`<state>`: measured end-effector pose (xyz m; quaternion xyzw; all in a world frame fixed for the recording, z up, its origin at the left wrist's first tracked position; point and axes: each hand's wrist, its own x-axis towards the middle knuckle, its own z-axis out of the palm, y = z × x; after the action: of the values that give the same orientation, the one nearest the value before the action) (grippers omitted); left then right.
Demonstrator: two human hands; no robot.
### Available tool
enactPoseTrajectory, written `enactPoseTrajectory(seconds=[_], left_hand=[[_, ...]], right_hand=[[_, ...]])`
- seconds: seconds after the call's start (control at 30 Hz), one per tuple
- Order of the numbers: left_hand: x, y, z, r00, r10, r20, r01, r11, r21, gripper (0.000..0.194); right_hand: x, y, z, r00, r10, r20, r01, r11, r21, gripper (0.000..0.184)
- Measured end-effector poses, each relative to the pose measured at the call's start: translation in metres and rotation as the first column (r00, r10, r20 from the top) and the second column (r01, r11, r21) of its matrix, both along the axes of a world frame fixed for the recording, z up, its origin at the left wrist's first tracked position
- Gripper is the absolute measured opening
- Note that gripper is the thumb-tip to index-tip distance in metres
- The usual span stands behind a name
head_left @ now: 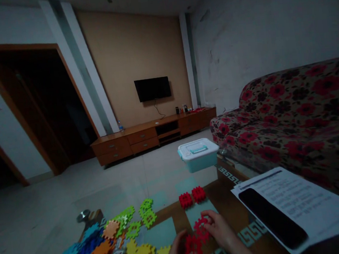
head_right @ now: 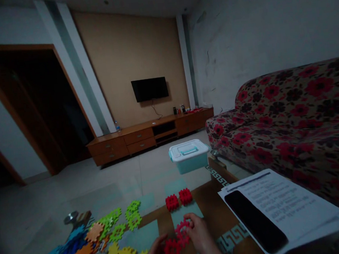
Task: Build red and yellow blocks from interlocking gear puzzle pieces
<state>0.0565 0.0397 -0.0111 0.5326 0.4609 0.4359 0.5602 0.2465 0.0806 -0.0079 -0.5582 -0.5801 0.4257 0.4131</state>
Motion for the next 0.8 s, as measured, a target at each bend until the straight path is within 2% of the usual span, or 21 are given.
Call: enactPoseTrajectory(seconds=[0.07,0.17,0.27,0.33,0.4,0.47,0.53,0.67,0.8], left_hand=[[-0.001,0.0,-0.005,0.984,-0.003,-0.18,0.008,1.0,0.027,0.061],[0.0,-0.001,-0.004,0.908,0.024,-0.418,0.011,0.997,0.08,0.07],[0.001,-0.003,0.003,0.82,0.093,-0.565,0.025,0.98,0.197,0.069],[0.001,-0.004,0.005,0.779,0.119,-0.616,0.082,0.954,0.288,0.068],[0.004,-0.005,0.004,0.748,0.085,-0.659,0.179,0.929,0.323,0.069],[0.007,-0.005,0.0,0.702,-0.003,-0.712,0.276,0.923,0.268,0.073],[0.012,-0.003,-0.005,0.655,-0.073,-0.752,0.319,0.929,0.188,0.07],[0.016,-0.002,-0.005,0.622,-0.023,-0.783,0.28,0.94,0.194,0.06],[0.016,-0.005,0.007,0.549,0.031,-0.835,0.233,0.954,0.188,0.074]], right_hand=[[0.003,0.0,-0.004,0.997,-0.006,0.072,0.006,1.0,-0.004,0.037],[0.011,-0.004,-0.006,0.98,-0.008,0.199,0.002,0.999,0.032,0.044],[0.021,-0.009,-0.003,0.952,-0.006,0.306,-0.019,0.996,0.081,0.049],[0.026,-0.011,0.001,0.934,0.0,0.358,-0.041,0.993,0.107,0.052],[0.028,-0.013,0.005,0.91,0.051,0.411,-0.115,0.984,0.133,0.062],[0.028,-0.014,0.008,0.876,0.153,0.458,-0.241,0.96,0.139,0.075],[0.025,-0.013,0.011,0.831,0.256,0.494,-0.358,0.925,0.123,0.083],[0.024,-0.012,0.016,0.793,0.299,0.531,-0.403,0.911,0.089,0.077],[0.029,-0.015,0.02,0.777,0.262,0.572,-0.368,0.927,0.076,0.072]])
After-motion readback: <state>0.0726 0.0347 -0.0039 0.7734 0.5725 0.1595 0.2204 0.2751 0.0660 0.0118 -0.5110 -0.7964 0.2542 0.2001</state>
